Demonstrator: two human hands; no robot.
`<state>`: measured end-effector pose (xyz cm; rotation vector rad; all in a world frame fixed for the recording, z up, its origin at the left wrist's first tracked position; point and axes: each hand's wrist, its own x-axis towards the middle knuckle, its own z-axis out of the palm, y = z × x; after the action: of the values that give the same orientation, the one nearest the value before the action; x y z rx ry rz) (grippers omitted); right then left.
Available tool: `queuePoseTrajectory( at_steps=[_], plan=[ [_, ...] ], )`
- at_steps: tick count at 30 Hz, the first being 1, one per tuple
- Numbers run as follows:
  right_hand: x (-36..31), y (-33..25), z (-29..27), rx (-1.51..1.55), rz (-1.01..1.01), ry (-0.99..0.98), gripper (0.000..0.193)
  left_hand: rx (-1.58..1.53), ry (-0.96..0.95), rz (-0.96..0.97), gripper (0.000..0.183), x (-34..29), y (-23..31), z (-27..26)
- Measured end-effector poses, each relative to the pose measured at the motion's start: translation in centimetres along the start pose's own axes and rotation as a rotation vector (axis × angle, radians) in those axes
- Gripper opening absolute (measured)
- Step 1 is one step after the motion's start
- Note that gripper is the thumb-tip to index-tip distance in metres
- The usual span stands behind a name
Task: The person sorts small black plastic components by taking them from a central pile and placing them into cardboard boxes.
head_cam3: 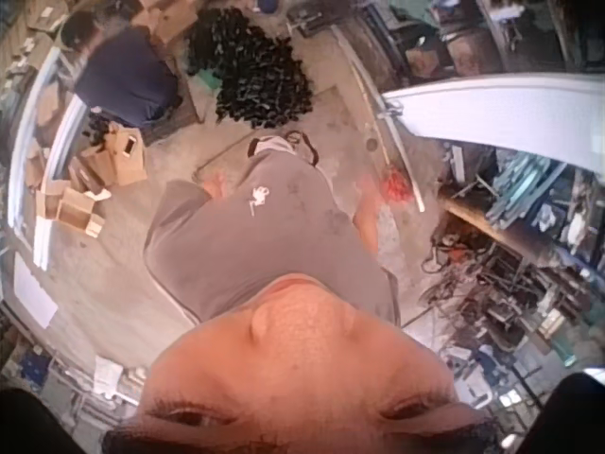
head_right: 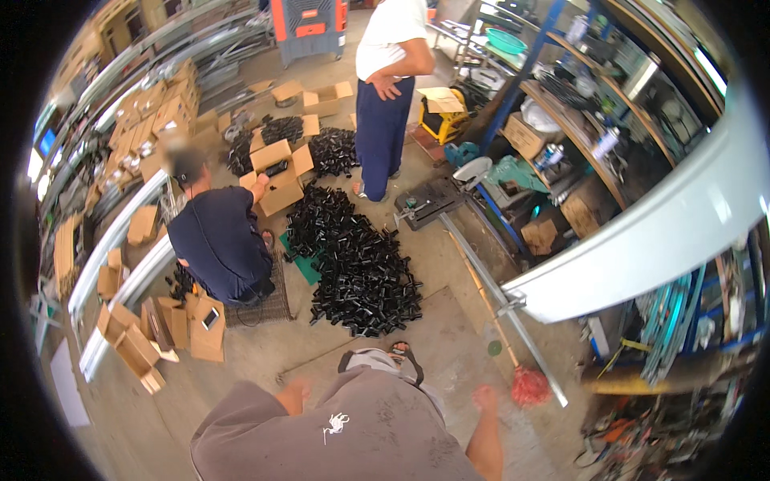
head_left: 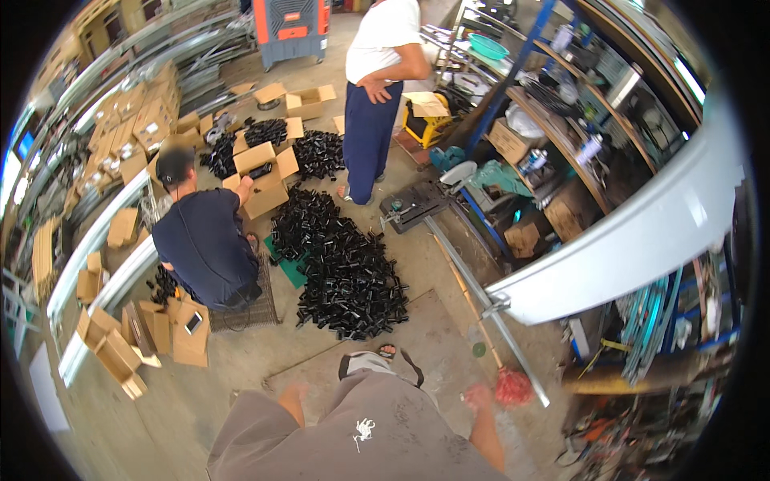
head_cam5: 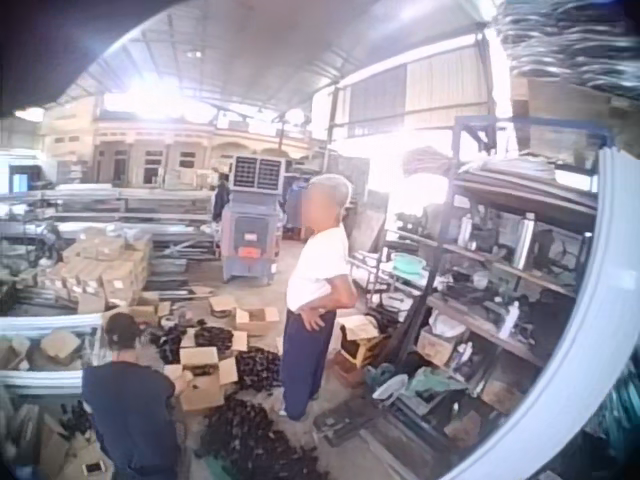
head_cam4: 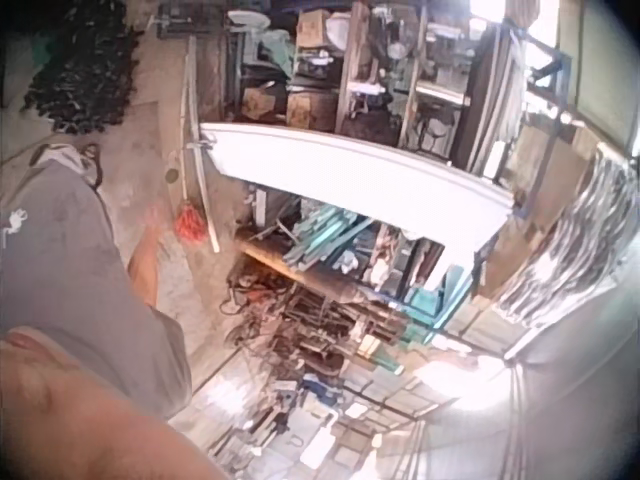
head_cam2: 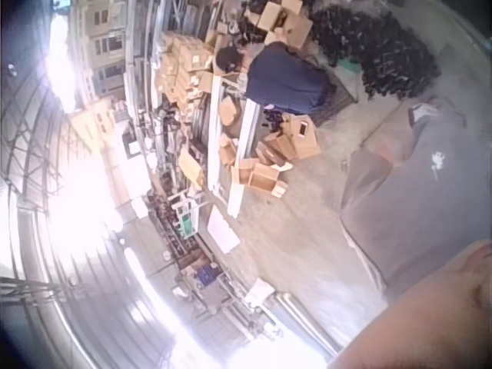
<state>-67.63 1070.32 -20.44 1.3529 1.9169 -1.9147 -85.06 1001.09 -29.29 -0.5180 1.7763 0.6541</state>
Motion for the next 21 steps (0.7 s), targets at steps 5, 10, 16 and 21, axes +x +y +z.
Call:
queuePoseTrajectory(
  at_steps=[5,10,16,21],
  plan=[
    [6.8,-0.2,1.8,-0.239,0.574,-0.219,0.018,-0.517,0.151,0.669,0.041,-1.0,34.2,-7.4],
    [20.1,-7.3,-5.6,-0.021,0.372,-0.493,0.010,-0.661,0.298,0.945,0.034,-10.2,57.1,-12.1],
    [44.4,-29.1,2.0,-0.093,0.484,-0.393,0.013,-0.729,0.482,0.438,0.037,4.5,55.0,-11.2],
    [68.4,-53.6,-4.5,-0.286,0.173,-0.428,0.031,-0.002,0.248,0.004,0.039,7.7,57.4,3.0]
  ],
)
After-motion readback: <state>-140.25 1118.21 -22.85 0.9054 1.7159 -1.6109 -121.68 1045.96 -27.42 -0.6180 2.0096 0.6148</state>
